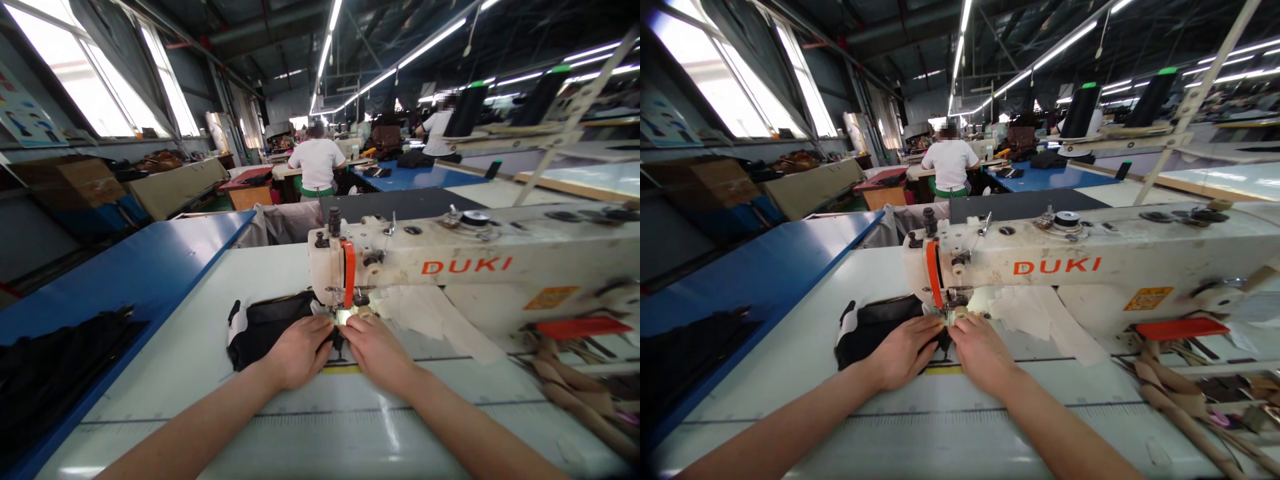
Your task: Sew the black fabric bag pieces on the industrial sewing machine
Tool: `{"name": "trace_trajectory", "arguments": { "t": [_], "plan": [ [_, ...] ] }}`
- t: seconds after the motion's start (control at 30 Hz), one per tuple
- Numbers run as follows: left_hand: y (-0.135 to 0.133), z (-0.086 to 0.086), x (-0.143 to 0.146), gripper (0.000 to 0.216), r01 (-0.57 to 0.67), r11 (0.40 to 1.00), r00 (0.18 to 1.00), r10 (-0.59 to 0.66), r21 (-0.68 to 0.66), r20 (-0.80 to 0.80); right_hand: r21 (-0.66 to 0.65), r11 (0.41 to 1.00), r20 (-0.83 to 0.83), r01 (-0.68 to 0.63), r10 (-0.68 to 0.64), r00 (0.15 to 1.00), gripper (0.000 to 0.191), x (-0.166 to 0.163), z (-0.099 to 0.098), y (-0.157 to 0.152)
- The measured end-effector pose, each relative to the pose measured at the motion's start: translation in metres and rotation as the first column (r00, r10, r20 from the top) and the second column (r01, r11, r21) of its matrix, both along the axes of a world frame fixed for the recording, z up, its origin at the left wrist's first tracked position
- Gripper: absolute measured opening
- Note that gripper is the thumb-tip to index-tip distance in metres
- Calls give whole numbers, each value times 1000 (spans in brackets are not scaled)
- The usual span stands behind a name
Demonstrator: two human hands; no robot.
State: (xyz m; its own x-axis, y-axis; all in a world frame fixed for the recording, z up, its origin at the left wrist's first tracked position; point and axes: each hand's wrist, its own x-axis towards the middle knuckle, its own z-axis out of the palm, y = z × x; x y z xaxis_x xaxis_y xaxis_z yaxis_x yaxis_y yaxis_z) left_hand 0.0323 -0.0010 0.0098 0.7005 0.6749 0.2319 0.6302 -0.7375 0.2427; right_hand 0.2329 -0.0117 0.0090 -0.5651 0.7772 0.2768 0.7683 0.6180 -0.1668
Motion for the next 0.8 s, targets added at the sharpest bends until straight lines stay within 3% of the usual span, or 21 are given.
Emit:
{"name": "trace_trajectory", "arguments": {
  "t": [0.2, 0.63, 0.8],
  "plan": [
    [15, -3, 3, 34, -20, 999, 1000, 19, 29, 21, 4, 999, -13, 35, -35, 999, 18, 1, 1, -3],
    [20, -5, 5, 32, -47, 998, 997, 45, 44, 56, 21, 1000, -95, 10, -8, 995, 24, 6, -9, -2],
    [-2, -1, -8, 34, -56, 998, 995, 56, -7, 83, 51, 998, -135, -29, 36, 990, 26, 9, -9, -3]
  ]
}}
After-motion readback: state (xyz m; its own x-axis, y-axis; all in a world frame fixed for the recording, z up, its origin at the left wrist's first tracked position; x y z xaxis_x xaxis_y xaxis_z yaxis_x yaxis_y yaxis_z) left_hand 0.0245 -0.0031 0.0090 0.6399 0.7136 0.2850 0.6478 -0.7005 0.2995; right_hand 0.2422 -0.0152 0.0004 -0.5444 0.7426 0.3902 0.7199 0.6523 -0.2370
